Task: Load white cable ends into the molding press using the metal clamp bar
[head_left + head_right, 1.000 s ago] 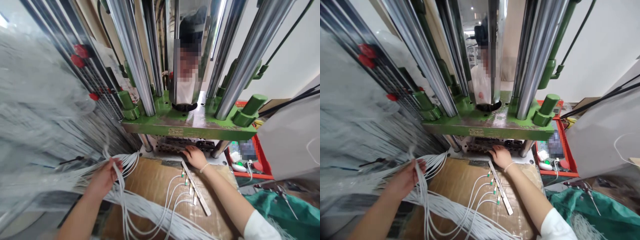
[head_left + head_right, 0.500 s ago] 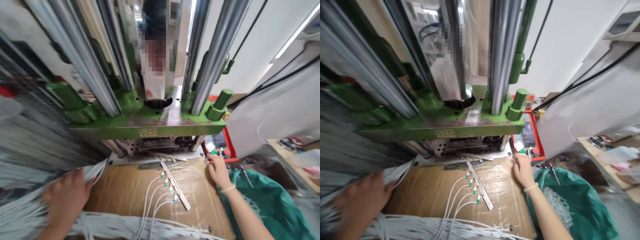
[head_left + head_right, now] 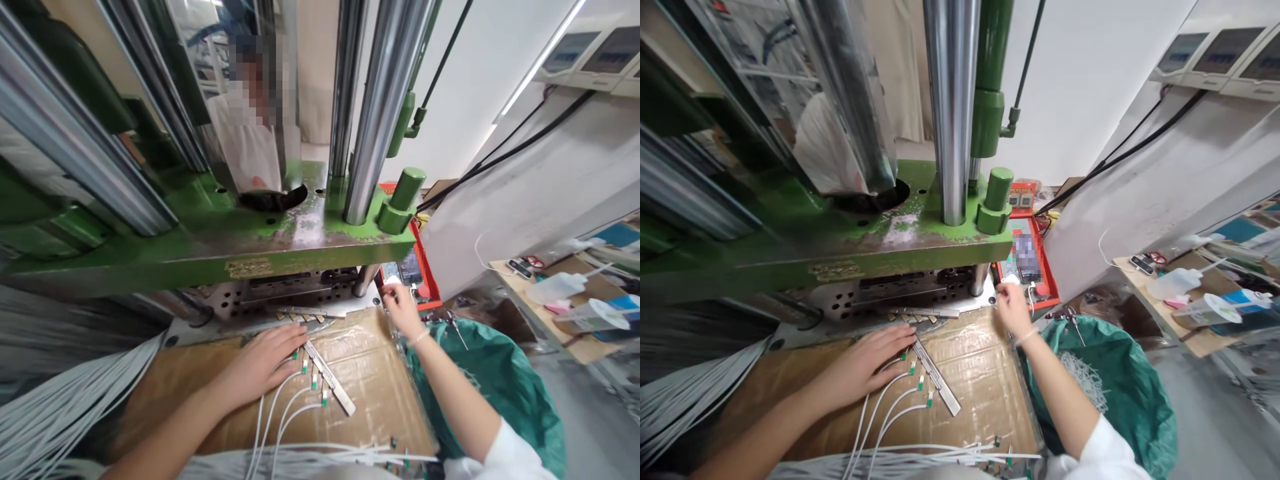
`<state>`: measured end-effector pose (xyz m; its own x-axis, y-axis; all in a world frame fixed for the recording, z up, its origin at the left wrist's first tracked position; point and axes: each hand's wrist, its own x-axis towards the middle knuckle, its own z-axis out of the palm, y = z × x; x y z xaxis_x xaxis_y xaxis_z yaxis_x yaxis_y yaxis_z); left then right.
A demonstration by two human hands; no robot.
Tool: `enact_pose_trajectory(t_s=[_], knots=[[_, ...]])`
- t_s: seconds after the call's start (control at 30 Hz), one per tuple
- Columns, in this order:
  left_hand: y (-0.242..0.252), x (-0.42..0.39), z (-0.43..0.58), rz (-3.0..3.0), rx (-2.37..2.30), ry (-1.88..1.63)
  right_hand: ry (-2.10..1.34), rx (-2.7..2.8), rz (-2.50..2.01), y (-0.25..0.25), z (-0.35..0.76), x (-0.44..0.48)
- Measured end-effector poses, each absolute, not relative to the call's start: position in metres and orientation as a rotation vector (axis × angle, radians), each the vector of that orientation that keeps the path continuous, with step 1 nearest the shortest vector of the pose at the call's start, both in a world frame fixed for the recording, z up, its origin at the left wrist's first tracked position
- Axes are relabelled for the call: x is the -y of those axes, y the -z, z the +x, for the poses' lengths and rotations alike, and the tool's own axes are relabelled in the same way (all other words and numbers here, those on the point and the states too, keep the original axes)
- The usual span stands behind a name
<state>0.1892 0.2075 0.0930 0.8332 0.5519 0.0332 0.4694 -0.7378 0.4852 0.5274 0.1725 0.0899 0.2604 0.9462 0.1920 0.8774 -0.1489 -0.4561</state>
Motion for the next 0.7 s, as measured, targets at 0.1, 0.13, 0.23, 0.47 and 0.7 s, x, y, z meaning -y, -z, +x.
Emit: enact_pose_trajectory(t_s=[0.1, 0.13, 0.23, 0.47, 0.7], knots=[[-0.088, -0.225, 0.199, 2.590, -0.633, -0.174, -0.581, 1.985, -1.555, -0.081, 0.468, -0.114], [-0.089, -0.229, 0.203, 2.598, -0.596, -0.157, -0.662, 2.073, -1.433, -0.077, 0.452, -0.099], [-0.093, -0.237, 0.212, 2.597, -0.531, -0.148, -0.621, 2.190, -1.394, -0.067, 0.420, -0.071], [-0.092, -0.228, 0.203, 2.523, -0.472, -0.220, -0.402, 2.206, -1.508, -0.053, 0.406, -0.062], [-0.110, -0.250, 0.193, 2.363, -0.921, -0.471, -0.227, 2.332, -1.394, -0.078, 0.422, -0.136]])
